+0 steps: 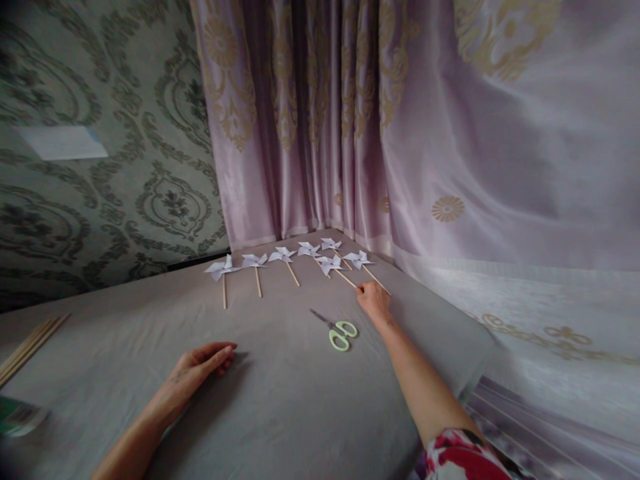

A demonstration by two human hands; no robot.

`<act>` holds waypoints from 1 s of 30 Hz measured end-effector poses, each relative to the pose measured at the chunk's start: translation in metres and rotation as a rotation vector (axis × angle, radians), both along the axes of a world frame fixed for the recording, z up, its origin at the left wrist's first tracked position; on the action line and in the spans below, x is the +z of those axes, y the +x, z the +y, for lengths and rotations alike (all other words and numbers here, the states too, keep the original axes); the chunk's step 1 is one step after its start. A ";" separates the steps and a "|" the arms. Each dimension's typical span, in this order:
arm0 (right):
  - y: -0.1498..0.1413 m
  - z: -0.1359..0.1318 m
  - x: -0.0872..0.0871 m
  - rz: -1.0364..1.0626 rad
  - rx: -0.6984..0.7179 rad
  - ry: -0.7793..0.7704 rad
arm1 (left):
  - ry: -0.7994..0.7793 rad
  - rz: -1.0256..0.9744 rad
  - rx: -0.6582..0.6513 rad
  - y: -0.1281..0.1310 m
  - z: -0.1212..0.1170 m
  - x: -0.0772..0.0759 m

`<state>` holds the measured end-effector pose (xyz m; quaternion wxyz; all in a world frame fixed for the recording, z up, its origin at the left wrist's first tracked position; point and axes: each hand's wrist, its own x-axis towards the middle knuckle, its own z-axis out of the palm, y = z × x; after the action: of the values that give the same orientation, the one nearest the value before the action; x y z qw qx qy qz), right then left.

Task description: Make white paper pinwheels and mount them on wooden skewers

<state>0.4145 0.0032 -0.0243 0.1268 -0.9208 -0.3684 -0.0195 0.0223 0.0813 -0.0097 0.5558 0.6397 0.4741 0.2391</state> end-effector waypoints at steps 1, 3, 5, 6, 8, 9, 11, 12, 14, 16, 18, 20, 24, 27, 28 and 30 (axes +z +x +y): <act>0.000 0.000 0.000 0.001 0.000 0.002 | -0.001 -0.002 0.003 0.000 0.000 0.000; 0.000 0.000 0.001 0.002 -0.002 0.006 | 0.004 -0.006 0.001 0.000 0.001 -0.001; 0.000 0.000 0.000 0.004 -0.006 0.008 | 0.014 0.002 -0.008 0.000 0.000 -0.001; 0.000 0.000 0.000 0.006 -0.009 0.007 | 0.019 0.007 -0.011 -0.001 0.000 -0.001; 0.001 0.000 0.000 0.010 -0.015 0.005 | 0.020 0.014 -0.013 -0.001 0.000 -0.001; 0.002 0.000 0.000 0.011 -0.017 0.005 | 0.016 0.013 -0.012 -0.001 0.000 -0.001; 0.002 0.000 0.000 0.014 -0.021 0.005 | 0.007 0.008 -0.010 -0.001 0.000 -0.001; 0.003 0.000 0.000 0.015 -0.022 0.005 | 0.005 0.006 -0.009 -0.001 0.000 -0.001; 0.003 0.000 0.000 0.017 -0.023 0.006 | 0.006 0.003 -0.005 0.000 -0.001 0.000; 0.004 0.000 0.000 0.018 -0.022 0.009 | 0.009 0.003 0.000 0.000 -0.001 0.001; 0.004 0.000 0.000 0.019 -0.021 0.014 | 0.012 0.008 -0.001 0.000 -0.001 0.002; 0.003 0.000 0.000 0.019 -0.022 0.019 | 0.016 0.012 -0.007 0.000 -0.001 0.002; 0.003 0.000 -0.001 0.020 -0.016 0.033 | 0.014 0.002 -0.009 -0.001 0.000 0.000; 0.003 -0.001 -0.001 0.022 -0.013 0.044 | 0.009 -0.015 -0.012 -0.001 0.000 -0.001; 0.003 -0.001 -0.001 0.023 -0.014 0.049 | 0.007 -0.020 -0.013 -0.001 0.000 -0.001; 0.003 -0.003 0.000 0.021 -0.015 0.061 | 0.005 -0.027 -0.011 -0.001 0.000 -0.002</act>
<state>0.4171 0.0001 -0.0243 0.1585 -0.9194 -0.3592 -0.0221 0.0217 0.0818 -0.0115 0.5618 0.6403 0.4626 0.2457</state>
